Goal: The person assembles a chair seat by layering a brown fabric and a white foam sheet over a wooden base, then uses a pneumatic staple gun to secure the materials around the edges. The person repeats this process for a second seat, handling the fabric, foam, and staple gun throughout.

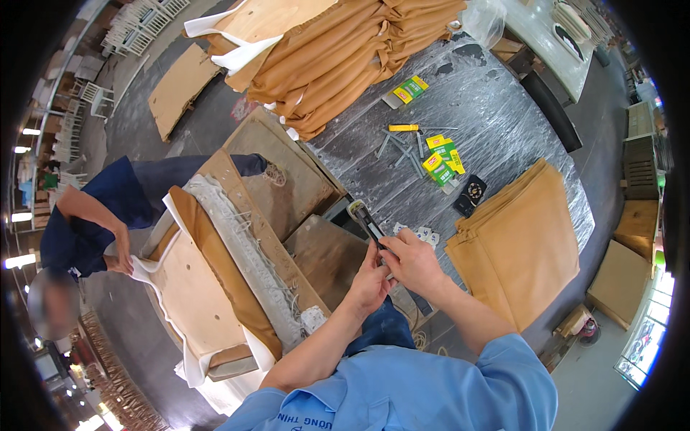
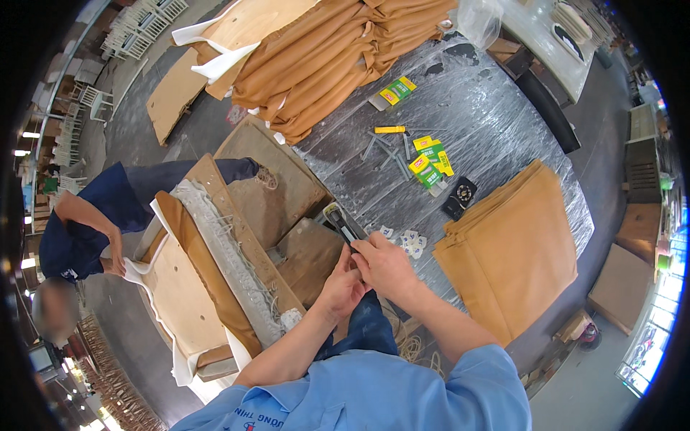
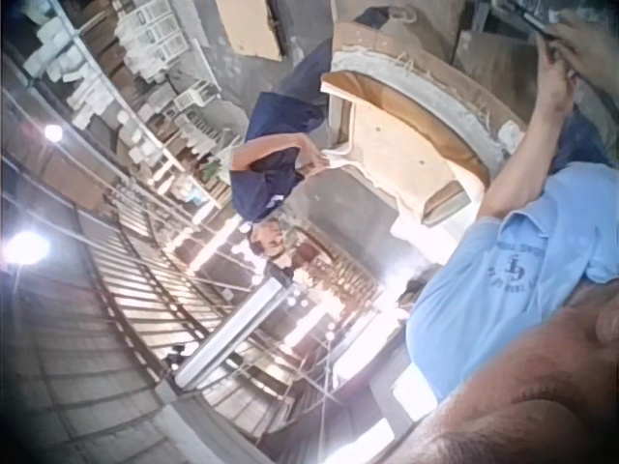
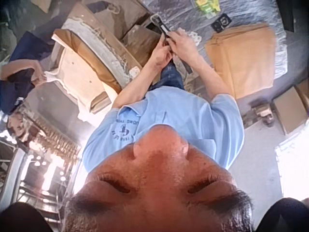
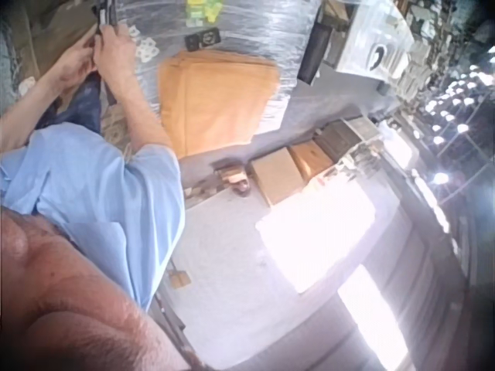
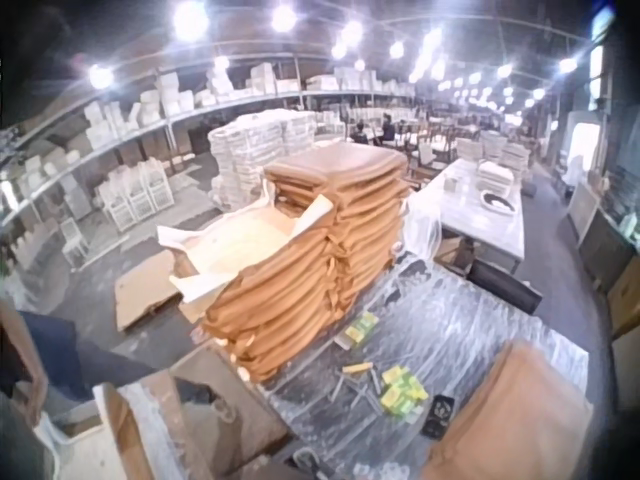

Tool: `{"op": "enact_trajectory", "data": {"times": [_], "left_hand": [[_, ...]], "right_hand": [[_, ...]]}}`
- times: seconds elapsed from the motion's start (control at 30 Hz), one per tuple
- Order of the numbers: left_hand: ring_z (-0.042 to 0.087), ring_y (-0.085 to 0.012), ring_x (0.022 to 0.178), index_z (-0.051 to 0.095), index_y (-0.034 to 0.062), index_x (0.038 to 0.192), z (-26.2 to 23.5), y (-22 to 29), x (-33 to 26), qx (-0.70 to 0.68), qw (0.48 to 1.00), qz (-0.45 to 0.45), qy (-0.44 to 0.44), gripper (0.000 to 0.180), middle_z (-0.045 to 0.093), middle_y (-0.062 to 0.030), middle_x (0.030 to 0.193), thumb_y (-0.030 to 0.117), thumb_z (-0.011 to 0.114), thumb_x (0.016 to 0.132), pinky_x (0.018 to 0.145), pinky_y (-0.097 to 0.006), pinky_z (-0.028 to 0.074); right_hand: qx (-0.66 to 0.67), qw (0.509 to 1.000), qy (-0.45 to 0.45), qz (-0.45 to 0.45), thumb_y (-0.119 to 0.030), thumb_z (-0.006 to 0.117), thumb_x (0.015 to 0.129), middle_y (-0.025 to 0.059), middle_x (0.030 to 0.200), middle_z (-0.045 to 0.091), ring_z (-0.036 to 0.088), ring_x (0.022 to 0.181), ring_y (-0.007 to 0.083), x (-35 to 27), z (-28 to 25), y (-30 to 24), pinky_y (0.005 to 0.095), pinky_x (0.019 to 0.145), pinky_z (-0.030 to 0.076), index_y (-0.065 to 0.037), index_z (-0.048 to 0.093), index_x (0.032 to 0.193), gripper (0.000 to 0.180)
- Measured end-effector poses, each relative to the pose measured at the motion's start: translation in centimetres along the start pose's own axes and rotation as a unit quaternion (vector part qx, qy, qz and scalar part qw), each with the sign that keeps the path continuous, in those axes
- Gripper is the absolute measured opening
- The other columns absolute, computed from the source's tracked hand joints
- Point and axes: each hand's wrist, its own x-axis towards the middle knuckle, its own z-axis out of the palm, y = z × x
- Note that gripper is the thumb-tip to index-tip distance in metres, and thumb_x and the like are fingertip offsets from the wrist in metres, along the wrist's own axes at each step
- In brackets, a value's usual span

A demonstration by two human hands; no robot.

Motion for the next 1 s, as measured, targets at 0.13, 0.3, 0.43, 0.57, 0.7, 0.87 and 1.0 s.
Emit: {"op": "enact_trajectory", "data": {"times": [0.13,0.3,0.43,0.57,0.7,0.87,1.0], "left_hand": [[0.055,-0.0173,0.132,0.016,0.0301,0.169,0.5,0.1,-0.7,0.013,1.0,-0.012,-0.001,0.085,0.045,0.0016,0.152,-0.004,0.055,0.102,0.098,-0.039,0.052],[0.057,-0.0147,0.125,0.015,0.0318,0.171,0.5,-1.0,-1.4,0.027,0.999,-0.01,-0.014,0.089,0.043,0.0035,0.152,-0.003,0.058,0.101,0.092,-0.035,0.051],[0.061,-0.0128,0.115,0.02,0.0312,0.17,1.2,-0.9,-2.3,0.054,0.998,0.0,-0.036,0.089,0.044,0.0034,0.151,-0.005,0.06,0.099,0.09,-0.033,0.052],[0.065,-0.0147,0.109,0.023,0.0275,0.17,3.4,0.3,-4.2,0.162,0.985,0.008,-0.058,0.087,0.049,0.0004,0.147,-0.006,0.061,0.1,0.091,-0.033,0.056],[0.071,-0.0203,0.106,0.035,0.0159,0.165,3.6,0.5,-5.2,0.144,0.988,0.012,-0.053,0.07,0.057,-0.0048,0.139,-0.004,0.058,0.102,0.092,-0.04,0.061],[0.067,-0.0138,0.101,0.043,0.0017,0.157,2.2,-1.7,-5.7,0.248,0.963,0.107,0.016,0.065,0.064,-0.0065,0.126,0.015,0.072,0.101,0.092,-0.029,0.055],[0.061,-0.0116,0.104,0.053,0.0017,0.147,0.6,-2.2,-5.4,0.331,0.94,0.072,-0.031,0.059,0.065,-0.0018,0.117,0.031,0.076,0.1,0.096,-0.03,0.049]], "right_hand": [[-0.012,1.0,0.0,-0.003,-0.017,0.072,0.094,0.0134,0.099,0.065,0.071,0.082,0.0372,-0.2,-0.1,-0.6,0.0473,0.071,0.059,-0.008,0.074,0.118,0.025],[-0.014,1.0,0.001,-0.003,-0.017,0.071,0.095,0.014,0.101,0.067,0.071,0.083,0.0379,-0.2,0.4,-0.5,0.0472,0.073,0.059,-0.007,0.074,0.119,0.026],[0.033,0.997,0.069,-0.012,-0.019,0.07,0.098,0.0151,0.105,0.072,0.073,0.089,0.0348,0.4,0.1,0.9,0.0449,0.078,0.059,-0.007,0.074,0.12,0.026],[0.216,0.941,0.009,0.26,-0.037,0.061,0.108,0.0143,0.117,0.076,0.073,0.101,0.0217,0.3,0.8,7.6,0.0379,0.085,0.059,-0.001,0.071,0.124,0.041],[0.635,0.676,-0.11,0.358,-0.058,0.043,0.111,0.0076,0.09,0.073,0.071,0.08,0.0184,0.1,1.7,6.4,0.0353,0.075,0.06,-0.001,0.069,0.114,0.063],[0.618,0.732,0.054,0.282,-0.055,0.05,0.11,0.0044,0.081,0.065,0.062,0.072,0.015,1.6,0.6,5.9,0.0309,0.068,0.053,-0.005,0.063,0.103,0.053],[0.591,0.748,0.154,0.262,-0.05,0.054,0.11,0.0043,0.081,0.065,0.061,0.068,0.0144,2.5,-1.7,3.2,0.0295,0.064,0.051,-0.005,0.062,0.106,0.047]]}}
